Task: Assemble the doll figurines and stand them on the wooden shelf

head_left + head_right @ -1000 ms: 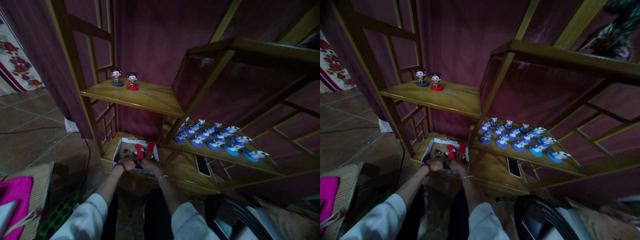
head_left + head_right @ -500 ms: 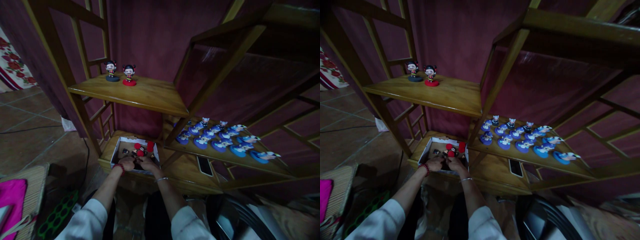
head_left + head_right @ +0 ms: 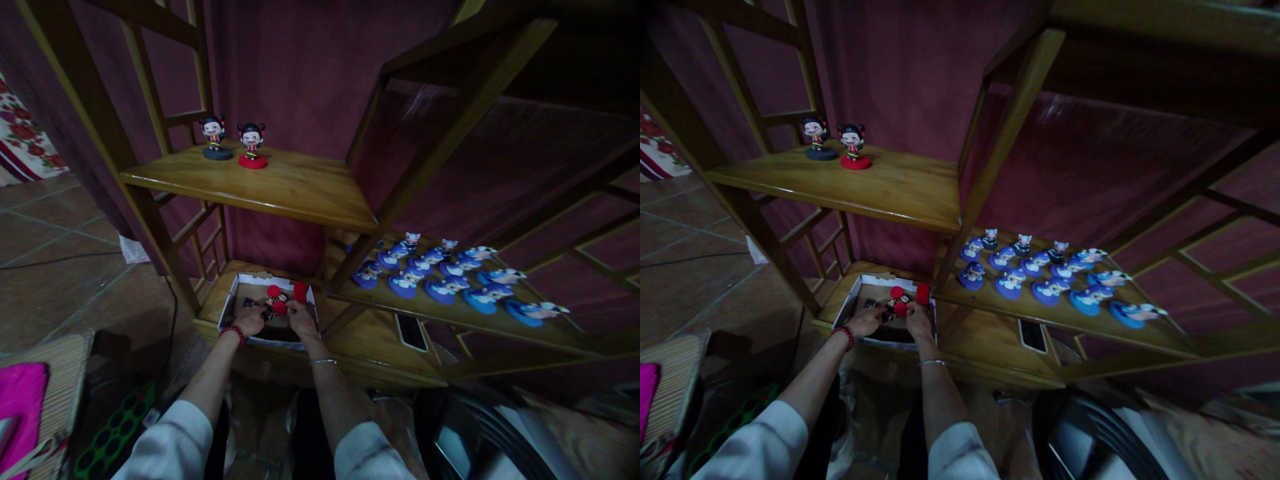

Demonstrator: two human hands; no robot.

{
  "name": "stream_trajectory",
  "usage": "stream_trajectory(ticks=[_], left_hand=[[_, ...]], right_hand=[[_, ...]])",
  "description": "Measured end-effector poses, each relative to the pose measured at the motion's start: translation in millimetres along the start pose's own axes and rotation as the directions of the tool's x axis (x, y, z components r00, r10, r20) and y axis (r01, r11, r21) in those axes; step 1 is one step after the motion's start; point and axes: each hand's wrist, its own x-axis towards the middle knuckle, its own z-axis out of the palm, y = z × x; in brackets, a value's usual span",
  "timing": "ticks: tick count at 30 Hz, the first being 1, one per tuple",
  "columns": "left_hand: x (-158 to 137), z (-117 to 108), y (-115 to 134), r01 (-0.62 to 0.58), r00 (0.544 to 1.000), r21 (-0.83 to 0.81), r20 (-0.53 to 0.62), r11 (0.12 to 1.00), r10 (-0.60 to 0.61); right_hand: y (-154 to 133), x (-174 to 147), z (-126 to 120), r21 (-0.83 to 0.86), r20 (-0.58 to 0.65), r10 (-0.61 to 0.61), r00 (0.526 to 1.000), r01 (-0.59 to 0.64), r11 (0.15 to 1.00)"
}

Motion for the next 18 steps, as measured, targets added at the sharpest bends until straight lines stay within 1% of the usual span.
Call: stream_trajectory(ticks=[3, 6, 13, 18], left_hand=[[2.8, -0.2, -3.4, -0.006, 1.0, 0.0, 0.007, 1.0, 0.006], [4.1, -1.5, -6.0, 0.004, 1.0, 0.011, 0.008, 1.0, -0.004], [4.6, -1.3, -4.3, 0.054, 0.998, 0.037, 0.013, 0.998, -0.054], [4.4, -2.5, -0.5, 0.06, 0.998, 0.031, 0.011, 0.998, -0.06]], right_hand=[[1.2, 2.2, -3.7, -0.031, -0.047, 0.019, 0.999, -0.02, 0.999], [0.7, 2.8, -3.8, -0.057, -0.054, 0.006, 0.999, -0.009, 0.998], [-2.2, 5.7, 2.8, -0.127, 0.006, -0.085, 0.996, 0.085, 0.988], [-4.5, 9.2, 5.6, -0.167, 0.019, -0.081, 0.997, 0.083, 0.982]])
